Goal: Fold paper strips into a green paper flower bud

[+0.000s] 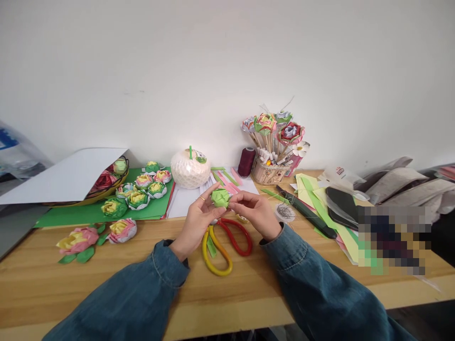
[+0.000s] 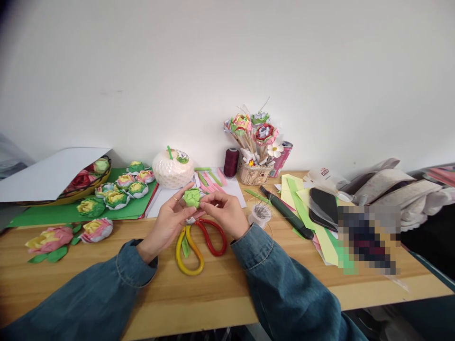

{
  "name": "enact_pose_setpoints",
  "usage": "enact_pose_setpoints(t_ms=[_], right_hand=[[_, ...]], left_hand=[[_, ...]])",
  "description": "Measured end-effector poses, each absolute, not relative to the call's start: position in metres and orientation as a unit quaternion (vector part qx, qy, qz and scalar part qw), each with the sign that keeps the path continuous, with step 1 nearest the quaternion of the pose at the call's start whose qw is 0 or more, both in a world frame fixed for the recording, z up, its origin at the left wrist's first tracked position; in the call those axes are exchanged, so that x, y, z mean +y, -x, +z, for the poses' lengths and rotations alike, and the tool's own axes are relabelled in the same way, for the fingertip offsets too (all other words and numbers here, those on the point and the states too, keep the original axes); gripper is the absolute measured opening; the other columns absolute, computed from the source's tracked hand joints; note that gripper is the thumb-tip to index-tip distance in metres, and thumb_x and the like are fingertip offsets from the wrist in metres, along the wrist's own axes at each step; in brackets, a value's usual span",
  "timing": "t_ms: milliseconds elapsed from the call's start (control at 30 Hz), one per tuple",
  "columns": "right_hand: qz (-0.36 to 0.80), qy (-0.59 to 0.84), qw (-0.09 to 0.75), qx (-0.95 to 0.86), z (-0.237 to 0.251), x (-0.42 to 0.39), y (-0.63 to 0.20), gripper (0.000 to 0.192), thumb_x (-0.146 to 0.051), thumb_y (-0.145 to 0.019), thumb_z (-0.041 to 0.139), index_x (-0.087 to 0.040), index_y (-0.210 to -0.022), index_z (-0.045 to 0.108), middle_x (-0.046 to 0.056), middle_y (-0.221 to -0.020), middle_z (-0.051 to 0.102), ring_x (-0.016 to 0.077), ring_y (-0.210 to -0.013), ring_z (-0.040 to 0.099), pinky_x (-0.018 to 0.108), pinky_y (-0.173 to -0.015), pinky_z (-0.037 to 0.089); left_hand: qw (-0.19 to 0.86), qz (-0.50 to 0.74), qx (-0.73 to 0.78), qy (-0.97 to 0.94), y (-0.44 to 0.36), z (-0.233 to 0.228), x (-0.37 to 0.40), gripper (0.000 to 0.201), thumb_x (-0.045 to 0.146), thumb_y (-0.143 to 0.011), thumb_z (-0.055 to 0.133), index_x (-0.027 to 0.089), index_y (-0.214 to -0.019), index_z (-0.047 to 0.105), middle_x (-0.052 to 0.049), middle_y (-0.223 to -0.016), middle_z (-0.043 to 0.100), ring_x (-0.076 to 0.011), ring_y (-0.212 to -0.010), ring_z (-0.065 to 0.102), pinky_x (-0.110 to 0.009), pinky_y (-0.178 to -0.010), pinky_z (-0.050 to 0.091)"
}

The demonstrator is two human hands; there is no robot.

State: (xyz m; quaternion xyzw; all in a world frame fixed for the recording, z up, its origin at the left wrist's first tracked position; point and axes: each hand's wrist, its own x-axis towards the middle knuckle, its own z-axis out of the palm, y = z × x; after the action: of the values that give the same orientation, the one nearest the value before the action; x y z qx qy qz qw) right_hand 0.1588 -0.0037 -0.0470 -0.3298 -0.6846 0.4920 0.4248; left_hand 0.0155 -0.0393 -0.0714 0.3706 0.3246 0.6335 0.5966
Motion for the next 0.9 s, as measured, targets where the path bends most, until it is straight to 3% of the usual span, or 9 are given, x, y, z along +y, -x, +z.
enact_pose_setpoints(t_ms=[233,467,800,900], right_hand=[[0.297,0.323,0.410,-0.799,-0.045,-0.006,-0.162,0.008,-0.019,-0.072,0.058,-0.014,-0.067,0.059,0.001,-0.063,0.057,0.0088,-0.054,0.047,0.022,-0.051,0.041],[0.130,0.286,0.461,-0.830,-0.053,-0.007,-0.160,0.010,-0.010,-0.073,0.050,-0.017,-0.073,0.057,0.001,-0.069,0.059,0.0103,-0.060,0.053,0.023,-0.057,0.045],[0.046,0.310,0.482,-0.818,-0.061,-0.013,-0.154,0.010,-0.011,-0.076,0.052,-0.016,-0.076,0.060,0.005,-0.073,0.063,0.0136,-0.067,0.058,0.026,-0.063,0.049],[0.136,0.310,0.497,-0.799,-0.062,-0.014,-0.152,0.010,-0.014,-0.078,0.052,-0.015,-0.081,0.061,0.006,-0.077,0.063,0.0136,-0.070,0.058,0.027,-0.065,0.049]], left_hand=[[0.571,0.617,0.344,-0.418,-0.014,-0.074,-0.037,0.063,0.011,-0.063,0.068,0.027,-0.121,0.049,-0.001,-0.103,0.063,-0.0128,-0.089,0.058,-0.024,-0.081,0.044],[0.583,0.626,0.334,-0.395,-0.015,-0.077,-0.037,0.062,0.012,-0.064,0.068,0.025,-0.121,0.048,-0.003,-0.100,0.063,-0.0144,-0.089,0.058,-0.027,-0.079,0.046],[0.573,0.638,0.344,-0.384,-0.017,-0.077,-0.037,0.056,0.011,-0.062,0.069,0.024,-0.114,0.054,-0.002,-0.099,0.064,-0.0145,-0.090,0.058,-0.025,-0.080,0.046],[0.573,0.637,0.349,-0.378,-0.017,-0.076,-0.038,0.057,0.013,-0.064,0.068,0.026,-0.117,0.052,-0.002,-0.100,0.064,-0.0145,-0.092,0.058,-0.027,-0.082,0.046]])
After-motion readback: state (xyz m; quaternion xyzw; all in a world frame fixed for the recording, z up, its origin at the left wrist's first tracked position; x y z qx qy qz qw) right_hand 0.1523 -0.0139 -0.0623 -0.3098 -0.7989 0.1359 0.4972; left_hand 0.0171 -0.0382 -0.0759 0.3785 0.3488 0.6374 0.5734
